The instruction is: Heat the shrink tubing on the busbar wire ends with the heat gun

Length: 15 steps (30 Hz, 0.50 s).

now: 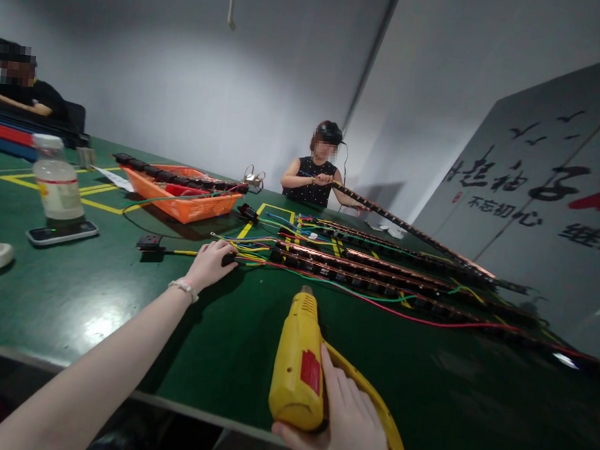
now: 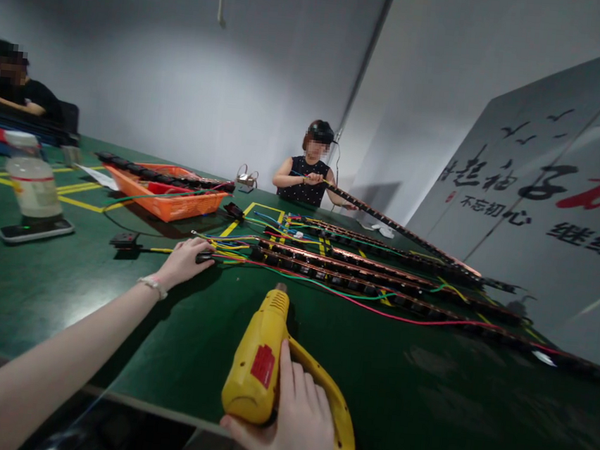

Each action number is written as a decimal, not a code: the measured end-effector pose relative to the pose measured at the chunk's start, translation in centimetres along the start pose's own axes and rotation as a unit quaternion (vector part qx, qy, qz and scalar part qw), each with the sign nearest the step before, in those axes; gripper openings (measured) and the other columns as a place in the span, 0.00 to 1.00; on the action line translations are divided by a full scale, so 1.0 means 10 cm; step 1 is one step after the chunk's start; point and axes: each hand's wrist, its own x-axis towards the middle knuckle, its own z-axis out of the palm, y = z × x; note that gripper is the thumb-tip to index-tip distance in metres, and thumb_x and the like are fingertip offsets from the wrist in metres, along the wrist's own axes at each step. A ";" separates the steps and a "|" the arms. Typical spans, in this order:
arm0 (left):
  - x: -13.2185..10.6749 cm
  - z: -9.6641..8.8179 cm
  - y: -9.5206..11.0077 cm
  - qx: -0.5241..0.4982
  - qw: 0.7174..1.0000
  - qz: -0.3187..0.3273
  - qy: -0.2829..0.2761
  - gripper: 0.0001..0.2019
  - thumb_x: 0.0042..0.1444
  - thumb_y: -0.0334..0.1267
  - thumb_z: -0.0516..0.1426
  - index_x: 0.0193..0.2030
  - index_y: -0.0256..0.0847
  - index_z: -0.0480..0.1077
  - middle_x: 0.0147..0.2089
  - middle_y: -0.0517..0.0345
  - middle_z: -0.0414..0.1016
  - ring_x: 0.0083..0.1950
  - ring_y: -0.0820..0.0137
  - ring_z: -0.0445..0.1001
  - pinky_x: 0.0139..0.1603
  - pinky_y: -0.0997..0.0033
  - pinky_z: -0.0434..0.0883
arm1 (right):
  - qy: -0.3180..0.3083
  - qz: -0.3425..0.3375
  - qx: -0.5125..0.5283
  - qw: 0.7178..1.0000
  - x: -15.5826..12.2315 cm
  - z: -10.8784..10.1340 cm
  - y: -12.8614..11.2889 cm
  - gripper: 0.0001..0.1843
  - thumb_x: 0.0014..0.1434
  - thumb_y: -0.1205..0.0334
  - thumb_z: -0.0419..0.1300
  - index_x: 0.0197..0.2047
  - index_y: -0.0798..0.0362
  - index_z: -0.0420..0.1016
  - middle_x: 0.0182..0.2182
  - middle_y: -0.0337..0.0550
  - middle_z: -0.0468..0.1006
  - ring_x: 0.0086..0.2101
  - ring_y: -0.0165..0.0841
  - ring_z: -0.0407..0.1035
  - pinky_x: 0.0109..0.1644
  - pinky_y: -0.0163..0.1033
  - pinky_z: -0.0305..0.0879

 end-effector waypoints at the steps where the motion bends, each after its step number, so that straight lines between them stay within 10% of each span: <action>1: 0.00 0.00 -0.03 0.027 0.999 -0.022 0.014 0.10 0.53 0.40 0.56 0.43 0.45 0.70 0.50 0.53 0.70 0.53 0.58 0.67 0.54 0.58 0.61 | 0.007 -0.007 -0.002 1.000 0.01 -0.01 0.00 0.58 0.43 0.26 0.57 0.66 0.55 0.46 0.41 0.47 0.75 0.37 0.42 0.70 0.39 0.44 0.65; 15: -0.12 -0.45 -0.60 0.129 0.918 -0.348 0.141 0.24 0.54 0.50 0.53 0.52 0.37 0.69 0.59 0.39 0.62 0.63 0.48 0.55 0.63 0.41 0.46 | 0.038 -0.050 -0.009 0.998 0.05 -0.05 0.00 0.61 0.43 0.27 0.57 0.68 0.56 0.41 0.35 0.44 0.76 0.32 0.39 0.71 0.33 0.40 0.66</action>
